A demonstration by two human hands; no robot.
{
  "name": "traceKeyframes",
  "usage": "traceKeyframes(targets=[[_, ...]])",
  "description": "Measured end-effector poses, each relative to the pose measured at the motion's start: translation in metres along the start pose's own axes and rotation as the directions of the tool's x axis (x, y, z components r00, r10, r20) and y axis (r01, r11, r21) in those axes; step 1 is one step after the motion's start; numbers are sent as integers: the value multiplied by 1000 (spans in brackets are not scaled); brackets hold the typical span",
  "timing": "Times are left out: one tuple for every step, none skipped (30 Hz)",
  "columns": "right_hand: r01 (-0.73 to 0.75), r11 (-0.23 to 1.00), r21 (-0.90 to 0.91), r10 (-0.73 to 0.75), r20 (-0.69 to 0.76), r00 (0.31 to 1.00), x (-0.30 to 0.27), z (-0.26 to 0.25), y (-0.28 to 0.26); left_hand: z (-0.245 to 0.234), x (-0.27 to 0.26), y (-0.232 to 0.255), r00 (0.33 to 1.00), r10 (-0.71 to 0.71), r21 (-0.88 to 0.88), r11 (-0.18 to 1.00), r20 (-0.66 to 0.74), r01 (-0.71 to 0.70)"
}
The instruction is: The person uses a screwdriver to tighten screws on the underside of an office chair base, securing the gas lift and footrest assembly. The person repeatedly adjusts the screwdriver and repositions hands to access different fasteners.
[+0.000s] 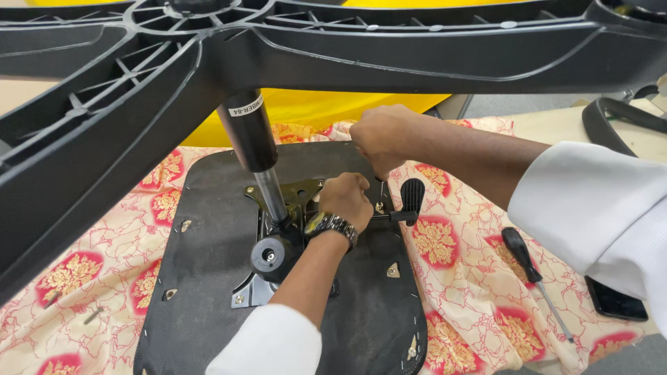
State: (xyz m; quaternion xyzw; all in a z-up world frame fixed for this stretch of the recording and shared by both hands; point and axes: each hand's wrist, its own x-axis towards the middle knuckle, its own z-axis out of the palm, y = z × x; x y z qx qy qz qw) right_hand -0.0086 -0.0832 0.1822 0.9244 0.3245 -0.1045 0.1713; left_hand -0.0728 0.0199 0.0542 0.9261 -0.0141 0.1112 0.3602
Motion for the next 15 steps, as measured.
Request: traceKeyframes(targets=[[5, 1000, -5, -5, -1, 1000, 2, -1, 0, 9, 12, -4, 991, -55, 80, 996, 120, 46], [15, 1000, -10, -15, 5, 1000, 5, -1, -1, 17, 21, -9, 965, -119, 161, 983, 233, 82], [24, 1000, -15, -24, 11, 1000, 8, -2, -1, 24, 28, -13, 941, -162, 172, 978, 296, 114], [30, 1000, -11, -29, 21, 999, 9, -1, 0, 31, 33, -16, 908, -202, 188, 972, 367, 140], [21, 1000, -9, -20, 40, 999, 10, 0, 1, 38, 35, -18, 868, -241, 206, 965, 434, 165], [14, 1000, -11, -13, 55, 998, 11, -2, 2, 41, 36, -21, 863, -241, 170, 968, 444, 183], [7, 1000, -13, -6, 70, 997, 12, -3, 3, 42, 36, -26, 859, -240, 134, 970, 453, 201], [13, 1000, -13, -12, 73, 997, 12, -3, 4, 43, 36, -29, 853, -239, 99, 971, 464, 218], [19, 1000, -12, -18, 76, 997, 10, -3, 6, 45, 35, -31, 858, -230, 85, 973, 459, 216], [22, 1000, -12, -21, 76, 997, 9, -5, 7, 45, 35, -32, 864, -220, 72, 975, 453, 211], [33, 999, -24, -31, 69, 997, 7, -5, 7, 44, 35, -32, 870, -210, 58, 977, 447, 206], [46, 998, -38, -44, 64, 997, 6, -5, 6, 44, 36, -32, 869, -204, 53, 978, 451, 202], [60, 997, -53, -57, 59, 997, 4, -5, 5, 44, 37, -31, 868, -198, 47, 979, 456, 199], [52, 998, -44, -50, 56, 997, 3, -5, 4, 43, 37, -31, 866, -192, 43, 980, 461, 194], [45, 998, -36, -43, 54, 998, 1, -5, 3, 43, 37, -30, 865, -196, 58, 980, 462, 191]])
